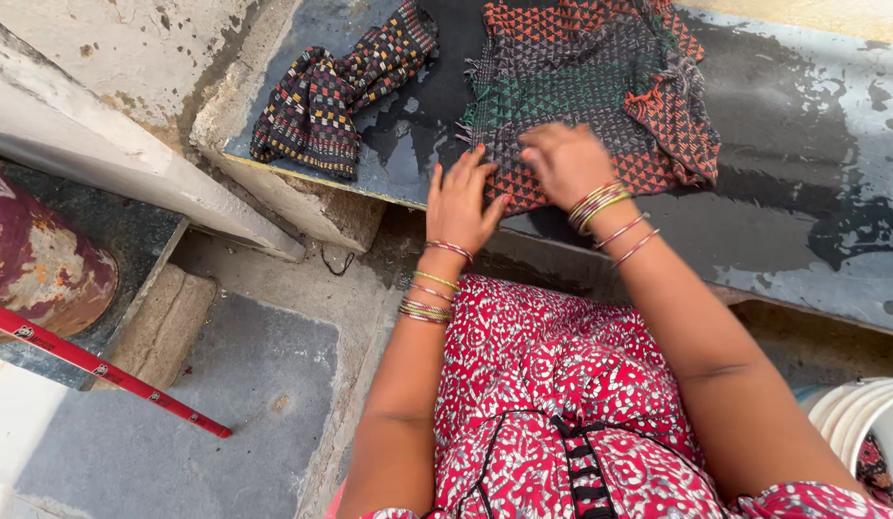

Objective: The person washes a piece of patterned cloth by hand on a stone surface, applying water from a blue mug, rubbing the fabric with their palms, and سپس wringing it out.

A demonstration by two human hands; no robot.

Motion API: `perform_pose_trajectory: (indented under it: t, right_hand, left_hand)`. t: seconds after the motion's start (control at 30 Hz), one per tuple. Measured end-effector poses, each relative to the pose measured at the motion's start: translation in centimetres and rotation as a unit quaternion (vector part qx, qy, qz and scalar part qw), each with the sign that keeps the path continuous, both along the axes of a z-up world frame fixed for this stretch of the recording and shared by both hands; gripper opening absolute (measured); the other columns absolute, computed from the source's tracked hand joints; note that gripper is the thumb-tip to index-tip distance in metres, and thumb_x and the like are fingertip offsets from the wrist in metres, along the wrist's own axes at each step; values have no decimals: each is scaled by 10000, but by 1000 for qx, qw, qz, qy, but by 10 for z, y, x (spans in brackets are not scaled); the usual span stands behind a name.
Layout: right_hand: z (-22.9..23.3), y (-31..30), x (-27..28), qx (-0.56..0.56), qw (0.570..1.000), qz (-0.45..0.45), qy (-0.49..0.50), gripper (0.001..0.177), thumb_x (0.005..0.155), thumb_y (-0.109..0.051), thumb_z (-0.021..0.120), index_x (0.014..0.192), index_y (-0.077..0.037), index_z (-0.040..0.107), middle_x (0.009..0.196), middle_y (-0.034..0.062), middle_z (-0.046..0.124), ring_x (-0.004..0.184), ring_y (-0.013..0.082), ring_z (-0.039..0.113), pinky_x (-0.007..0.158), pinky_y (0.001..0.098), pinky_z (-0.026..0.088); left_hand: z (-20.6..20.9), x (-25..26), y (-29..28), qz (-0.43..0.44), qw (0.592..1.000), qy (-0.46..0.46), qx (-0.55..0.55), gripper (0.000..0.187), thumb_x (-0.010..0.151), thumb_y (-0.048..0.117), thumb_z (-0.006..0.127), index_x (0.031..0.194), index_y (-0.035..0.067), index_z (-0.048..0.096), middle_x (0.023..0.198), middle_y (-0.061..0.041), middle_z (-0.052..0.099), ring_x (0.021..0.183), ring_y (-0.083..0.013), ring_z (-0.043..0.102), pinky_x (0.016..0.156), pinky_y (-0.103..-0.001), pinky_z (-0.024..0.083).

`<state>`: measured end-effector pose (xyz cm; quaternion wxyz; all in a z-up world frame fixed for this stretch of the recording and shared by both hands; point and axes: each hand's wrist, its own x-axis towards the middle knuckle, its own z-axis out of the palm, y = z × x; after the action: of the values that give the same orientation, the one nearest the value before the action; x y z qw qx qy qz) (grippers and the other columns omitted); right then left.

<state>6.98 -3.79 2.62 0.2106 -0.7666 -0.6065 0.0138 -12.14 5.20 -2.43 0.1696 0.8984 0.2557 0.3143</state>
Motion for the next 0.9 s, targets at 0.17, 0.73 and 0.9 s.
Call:
perform_pose_trajectory:
  t: [0.17, 0.73, 0.9]
  right_hand:
    - [-43, 36, -28, -73, 988, 104, -85, 790, 1036, -605, 375, 1633, -115, 211, 1693, 94, 182, 1556, 283, 188, 1192, 646, 124]
    - [-55, 48, -22, -150, 962, 187, -132, 579, 1101, -481, 207, 1597, -204, 317, 1705, 21, 219, 1615, 295, 110, 1118, 802, -81]
    - [-32, 111, 29, -143, 979, 110, -94, 572, 1061, -486, 201, 1592, -301, 305, 1697, -67, 215, 1568, 230, 141, 1108, 813, -79]
  left_hand:
    - [-14, 6, 0, 44, 988, 131, 74, 643, 972, 365, 514, 1514, 22, 474, 1612, -120, 406, 1519, -263, 335, 1226, -619, 157]
    - [-23, 5, -7, 90, 993, 64, 32, 698, 1022, 314, 485, 1588, -46, 292, 1675, -225, 293, 1579, -309, 272, 1285, -583, 120]
    - [-10, 4, -10, 73, 991, 111, 29, 805, 894, 314, 517, 1593, -20, 297, 1676, -163, 311, 1564, -284, 280, 1258, -610, 108]
